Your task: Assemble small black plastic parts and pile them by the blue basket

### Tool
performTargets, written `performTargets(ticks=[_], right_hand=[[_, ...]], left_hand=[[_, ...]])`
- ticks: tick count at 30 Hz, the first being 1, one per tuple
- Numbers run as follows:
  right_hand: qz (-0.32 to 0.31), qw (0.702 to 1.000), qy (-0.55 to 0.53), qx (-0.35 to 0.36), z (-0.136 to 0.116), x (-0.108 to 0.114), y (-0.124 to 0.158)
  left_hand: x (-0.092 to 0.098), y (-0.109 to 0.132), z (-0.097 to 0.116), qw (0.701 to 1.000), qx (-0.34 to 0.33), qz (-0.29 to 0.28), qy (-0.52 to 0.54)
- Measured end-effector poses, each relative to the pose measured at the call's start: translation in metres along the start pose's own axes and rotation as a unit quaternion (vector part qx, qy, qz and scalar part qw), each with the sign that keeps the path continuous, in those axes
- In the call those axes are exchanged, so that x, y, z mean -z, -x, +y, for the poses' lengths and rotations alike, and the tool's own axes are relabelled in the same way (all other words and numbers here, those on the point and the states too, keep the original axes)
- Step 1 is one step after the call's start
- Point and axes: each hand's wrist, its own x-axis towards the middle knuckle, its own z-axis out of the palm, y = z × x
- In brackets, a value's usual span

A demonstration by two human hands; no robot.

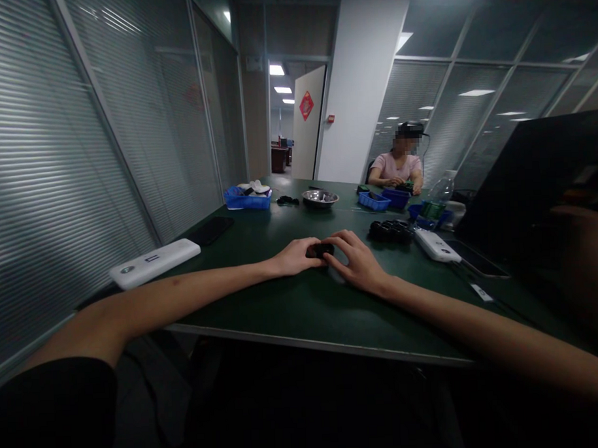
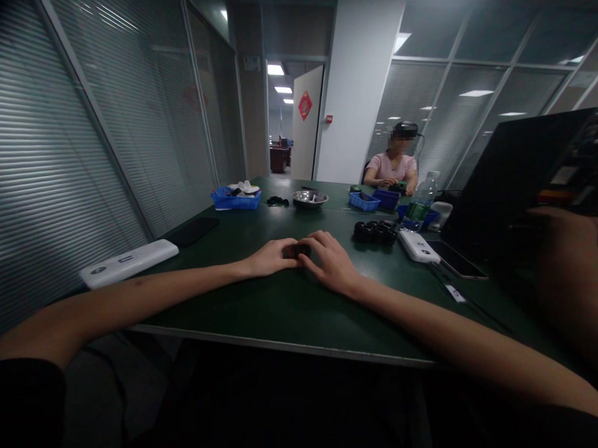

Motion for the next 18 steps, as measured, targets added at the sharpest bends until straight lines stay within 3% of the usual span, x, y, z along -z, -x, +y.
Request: performTargets(ticks=[8,12,15,17,18], right_hand=[[-0.007,1.0,-0.01,0.007,0.001,0.0,0.0],[-0.008,1.0,-0.013,0.01,-0.001,0.001,-0.001],[-0.008,1.0,-0.017,0.003,-0.001,0.001,-0.001],[-0.009,1.0,-0.027,0.004,-0.001,0.001,0.0],[-0.009,0.999,-0.032,0.005,-0.001,0.001,0.0]], left_hand=[[-0.001,0.001,0.005,1.0,0.015,0.004,0.002],[0.0,0.007,0.012,0.993,0.016,0.114,-0.024],[0.001,0.017,0.03,0.98,-0.059,0.185,-0.047],[-0.001,0.028,0.053,0.977,-0.147,0.146,-0.053],[-0.004,0.034,0.066,0.976,-0.196,0.084,-0.054]])
